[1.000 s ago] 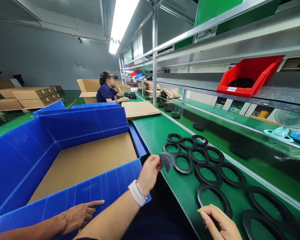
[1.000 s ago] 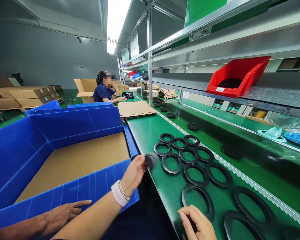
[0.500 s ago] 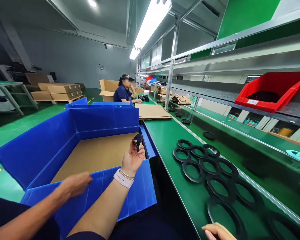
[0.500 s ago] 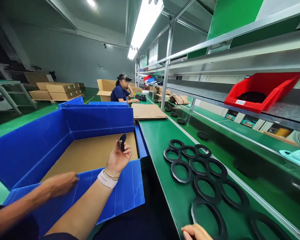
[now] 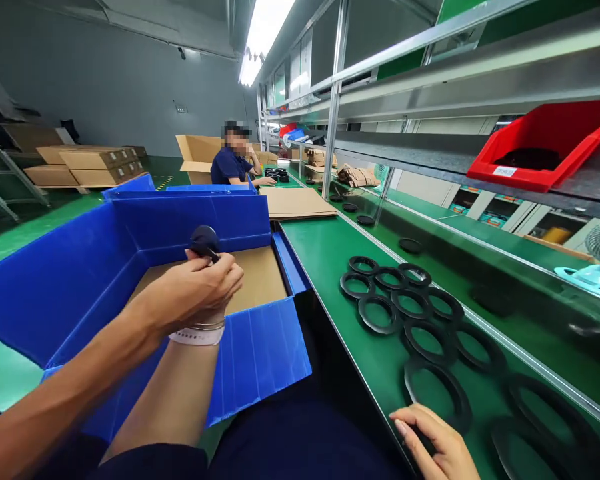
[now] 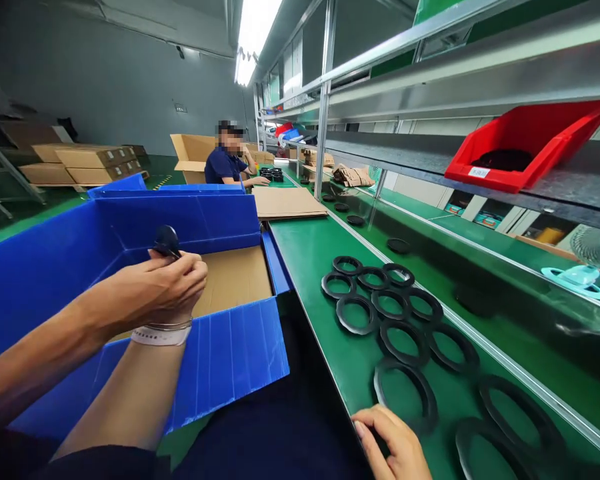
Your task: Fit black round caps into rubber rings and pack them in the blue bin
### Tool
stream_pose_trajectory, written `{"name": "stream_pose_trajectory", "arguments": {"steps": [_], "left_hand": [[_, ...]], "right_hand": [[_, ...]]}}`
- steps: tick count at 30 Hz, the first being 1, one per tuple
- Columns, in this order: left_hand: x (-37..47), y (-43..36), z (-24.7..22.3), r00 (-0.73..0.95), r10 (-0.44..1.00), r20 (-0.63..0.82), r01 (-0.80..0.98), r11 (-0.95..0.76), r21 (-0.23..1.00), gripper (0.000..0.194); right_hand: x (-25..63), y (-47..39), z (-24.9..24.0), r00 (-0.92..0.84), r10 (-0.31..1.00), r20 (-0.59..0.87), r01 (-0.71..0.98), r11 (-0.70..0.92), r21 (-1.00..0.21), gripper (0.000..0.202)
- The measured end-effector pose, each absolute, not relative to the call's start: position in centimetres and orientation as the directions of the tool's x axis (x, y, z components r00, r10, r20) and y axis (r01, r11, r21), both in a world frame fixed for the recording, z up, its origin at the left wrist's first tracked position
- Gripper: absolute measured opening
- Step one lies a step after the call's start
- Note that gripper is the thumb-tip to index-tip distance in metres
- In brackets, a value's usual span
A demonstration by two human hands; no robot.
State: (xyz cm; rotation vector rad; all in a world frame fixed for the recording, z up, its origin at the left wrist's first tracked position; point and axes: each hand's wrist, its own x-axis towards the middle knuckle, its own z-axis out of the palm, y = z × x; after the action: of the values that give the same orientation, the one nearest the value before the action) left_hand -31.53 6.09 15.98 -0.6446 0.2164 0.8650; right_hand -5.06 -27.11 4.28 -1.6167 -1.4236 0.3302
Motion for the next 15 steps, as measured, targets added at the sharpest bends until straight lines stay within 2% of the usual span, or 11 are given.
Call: {"name": "stream_pose_trajectory", "arguments": {"steps": [2,4,6,8,11,13,14,15], "left_hand": [[-33.7,6.4,18.3,0.719,0.541,-0.436,-0.671,0.376,-0.64,0.026],[-35.1,6.4,20.7,0.818,0.453,-0.354,-0.504,0.268,-0.821,0.028],[-35.5,6.1,22.7,0.899,0.384,-0.211,-0.299,0.186,-0.936,0.027],[-34.8,5.9,24.0,0.928,0.365,-0.069,-0.106,0.082,-0.991,0.027],[-33.3,7.4,23.8,0.947,0.317,0.043,0.143,-0.298,-0.944,0.046],[-33.7,9.8,22.0,0.972,0.228,0.054,0.175,-0.552,-0.815,0.047],[-34.8,11.3,20.6,0.98,0.194,0.038,0.152,-0.616,-0.773,0.043],[-36.4,12.9,18.9,0.986,0.155,0.063,0.158,-0.736,-0.659,0.039]], "right_hand": [[-5.0,-27.1,4.2,0.284,0.894,0.347,0.638,0.094,-0.765,0.025],[-4.9,-27.1,3.9,0.271,0.902,0.336,0.636,0.094,-0.766,0.023],[-4.7,-27.1,3.6,0.255,0.909,0.331,0.636,0.101,-0.765,0.022],[-4.6,-27.1,3.5,0.242,0.913,0.328,0.639,0.105,-0.762,0.022],[-4.5,-27.1,3.6,0.228,0.916,0.33,0.644,0.113,-0.757,0.021],[-4.6,-27.1,3.7,0.218,0.915,0.339,0.65,0.123,-0.75,0.021],[-4.7,-27.1,3.7,0.209,0.914,0.347,0.656,0.132,-0.743,0.021],[-4.8,-27.0,3.7,0.201,0.913,0.354,0.663,0.14,-0.736,0.02]]}}
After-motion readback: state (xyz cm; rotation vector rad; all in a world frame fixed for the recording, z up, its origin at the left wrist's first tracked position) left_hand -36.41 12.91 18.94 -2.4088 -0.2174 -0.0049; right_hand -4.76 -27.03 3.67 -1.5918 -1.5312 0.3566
